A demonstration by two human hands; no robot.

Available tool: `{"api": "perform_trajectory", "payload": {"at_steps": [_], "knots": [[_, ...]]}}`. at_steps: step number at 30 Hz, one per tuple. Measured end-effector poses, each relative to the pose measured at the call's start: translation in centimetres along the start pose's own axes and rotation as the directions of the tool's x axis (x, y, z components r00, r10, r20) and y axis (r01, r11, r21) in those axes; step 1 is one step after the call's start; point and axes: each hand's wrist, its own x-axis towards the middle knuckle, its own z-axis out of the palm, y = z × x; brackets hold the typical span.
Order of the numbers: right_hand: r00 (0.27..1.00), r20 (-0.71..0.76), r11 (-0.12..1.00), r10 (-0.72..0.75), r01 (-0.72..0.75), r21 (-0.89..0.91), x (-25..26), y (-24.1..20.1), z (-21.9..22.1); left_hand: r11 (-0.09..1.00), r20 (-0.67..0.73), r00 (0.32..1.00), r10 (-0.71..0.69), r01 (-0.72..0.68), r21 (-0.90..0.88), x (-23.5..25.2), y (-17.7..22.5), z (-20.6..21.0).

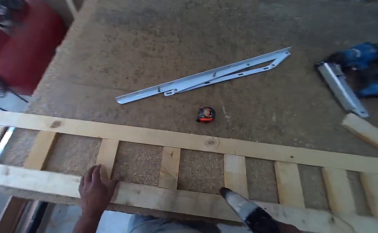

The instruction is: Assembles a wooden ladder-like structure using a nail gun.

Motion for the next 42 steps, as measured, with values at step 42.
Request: {"api": "perform_trajectory", "payload": {"at_steps": [42], "knots": [[0.957,0.279,0.902,-0.083,0.191,-0.387,20.8,-17.4,0.8,0.976,-0.100,0.976,-0.194,0.202,0.083,5.0,-1.7,3.2]]}}
